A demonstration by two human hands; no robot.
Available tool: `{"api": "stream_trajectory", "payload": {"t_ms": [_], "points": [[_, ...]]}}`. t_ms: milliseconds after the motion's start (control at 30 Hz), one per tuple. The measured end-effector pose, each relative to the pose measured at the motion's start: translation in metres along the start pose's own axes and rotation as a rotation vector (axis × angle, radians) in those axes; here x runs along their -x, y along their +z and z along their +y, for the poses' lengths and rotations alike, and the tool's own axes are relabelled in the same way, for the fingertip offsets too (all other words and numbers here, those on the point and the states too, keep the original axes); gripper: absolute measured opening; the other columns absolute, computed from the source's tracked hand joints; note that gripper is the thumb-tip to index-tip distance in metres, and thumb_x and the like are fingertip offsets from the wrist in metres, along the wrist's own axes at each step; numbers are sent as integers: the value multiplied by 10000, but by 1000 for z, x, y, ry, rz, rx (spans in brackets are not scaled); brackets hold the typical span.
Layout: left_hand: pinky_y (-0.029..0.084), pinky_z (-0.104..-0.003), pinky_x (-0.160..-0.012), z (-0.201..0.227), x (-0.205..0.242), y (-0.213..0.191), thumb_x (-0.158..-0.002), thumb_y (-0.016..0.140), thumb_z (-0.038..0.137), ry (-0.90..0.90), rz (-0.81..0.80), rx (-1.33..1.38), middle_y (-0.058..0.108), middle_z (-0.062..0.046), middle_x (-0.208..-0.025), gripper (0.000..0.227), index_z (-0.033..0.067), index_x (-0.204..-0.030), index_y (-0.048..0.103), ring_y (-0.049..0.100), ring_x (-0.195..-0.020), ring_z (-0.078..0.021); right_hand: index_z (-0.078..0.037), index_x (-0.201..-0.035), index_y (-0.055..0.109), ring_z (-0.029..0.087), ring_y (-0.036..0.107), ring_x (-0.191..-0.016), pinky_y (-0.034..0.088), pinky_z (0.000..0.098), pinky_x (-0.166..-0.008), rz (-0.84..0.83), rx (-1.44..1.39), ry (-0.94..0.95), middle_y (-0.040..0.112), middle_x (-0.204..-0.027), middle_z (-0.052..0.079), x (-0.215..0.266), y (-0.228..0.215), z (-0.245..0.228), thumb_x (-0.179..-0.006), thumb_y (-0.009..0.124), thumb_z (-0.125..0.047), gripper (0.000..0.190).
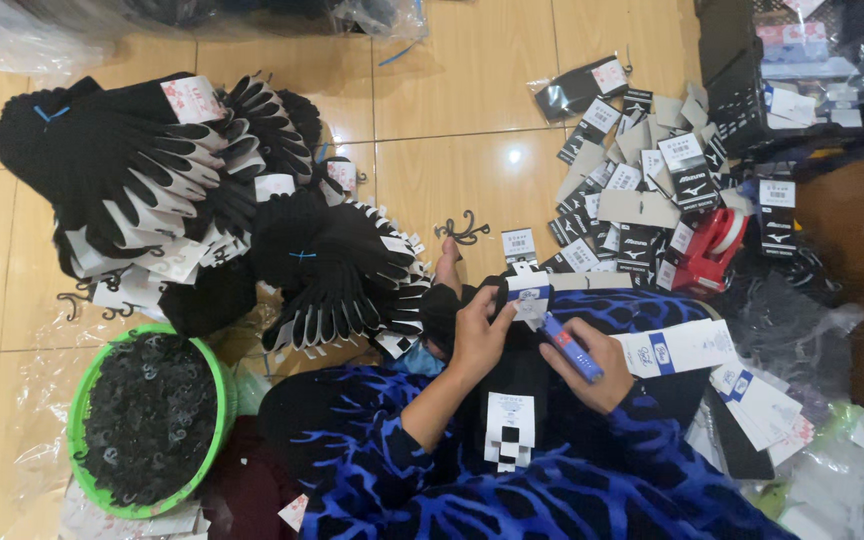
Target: The person sits on the floor and uses a handheld stapler to attach white paper tags to pairs of black gloves. They pick up a glove pair, align the tag, and staple it in place, then place the tagged gloves into a growing pile.
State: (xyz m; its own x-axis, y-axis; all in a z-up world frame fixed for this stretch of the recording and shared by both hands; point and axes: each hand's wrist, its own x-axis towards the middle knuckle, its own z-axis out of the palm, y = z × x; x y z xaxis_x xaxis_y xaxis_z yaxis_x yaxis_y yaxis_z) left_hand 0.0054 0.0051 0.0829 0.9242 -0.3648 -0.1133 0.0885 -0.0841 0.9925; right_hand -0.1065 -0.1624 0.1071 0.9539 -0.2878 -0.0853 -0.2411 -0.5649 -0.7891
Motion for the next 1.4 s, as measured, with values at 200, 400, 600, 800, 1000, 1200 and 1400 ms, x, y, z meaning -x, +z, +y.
{"api": "stream_trajectory", "payload": {"t_ms": [200,400,600,800,1000,1200,1400], "points": [[548,-431,-941,-11,10,6,-929,686,-14,-24,-156,157,754,-220,-1114,321,-20,-1250,702,643,-1124,-210,-127,-805,635,286,617,-539,476,334,-550,42,-51,11,602,-589,137,-2,9,4,-844,817,-311,262],[535,-481,-940,-13,23,1,-935,685,27,51,-192,42,748,-221,-1135,366,38,-1301,672,679,-1132,-336,-148,-715,612,154,524,-474,421,272,-506,58,-205,46,567,-479,77,6,21,21,-847,808,-259,260],[573,-432,-847,22,21,5,-883,797,187,253,-77,-172,787,-109,-1082,369,156,-1245,730,725,-1016,-363,-133,-766,637,169,536,-506,443,301,-528,-44,-257,38,617,-534,108,8,6,2,-797,856,-294,274],[580,-398,-753,1,27,12,-842,748,57,342,-82,-285,805,-7,-971,323,232,-1111,790,737,-800,-311,-156,-714,653,121,530,-453,421,239,-464,-37,-354,115,616,-497,55,4,19,15,-874,809,-291,262],[572,-397,-711,-3,40,19,-810,770,41,321,-61,-319,803,-18,-925,315,229,-1062,788,727,-762,-323,-115,-689,642,103,599,-454,496,241,-452,-114,-602,262,636,-507,39,16,15,8,-902,774,-218,271],[555,-409,-734,7,57,29,-877,704,-16,411,-45,-297,791,-95,-1032,346,123,-1191,749,738,-841,-336,23,-753,596,227,565,-347,516,393,-349,-114,-909,686,608,-549,184,49,52,63,-999,646,-411,500],[545,-418,-810,-1,60,28,-901,715,37,366,-112,-236,767,-115,-1125,379,123,-1270,712,727,-940,-332,3,-829,573,194,537,-391,474,371,-359,-165,-933,773,573,-607,135,51,38,64,-1024,550,-562,598]]}}
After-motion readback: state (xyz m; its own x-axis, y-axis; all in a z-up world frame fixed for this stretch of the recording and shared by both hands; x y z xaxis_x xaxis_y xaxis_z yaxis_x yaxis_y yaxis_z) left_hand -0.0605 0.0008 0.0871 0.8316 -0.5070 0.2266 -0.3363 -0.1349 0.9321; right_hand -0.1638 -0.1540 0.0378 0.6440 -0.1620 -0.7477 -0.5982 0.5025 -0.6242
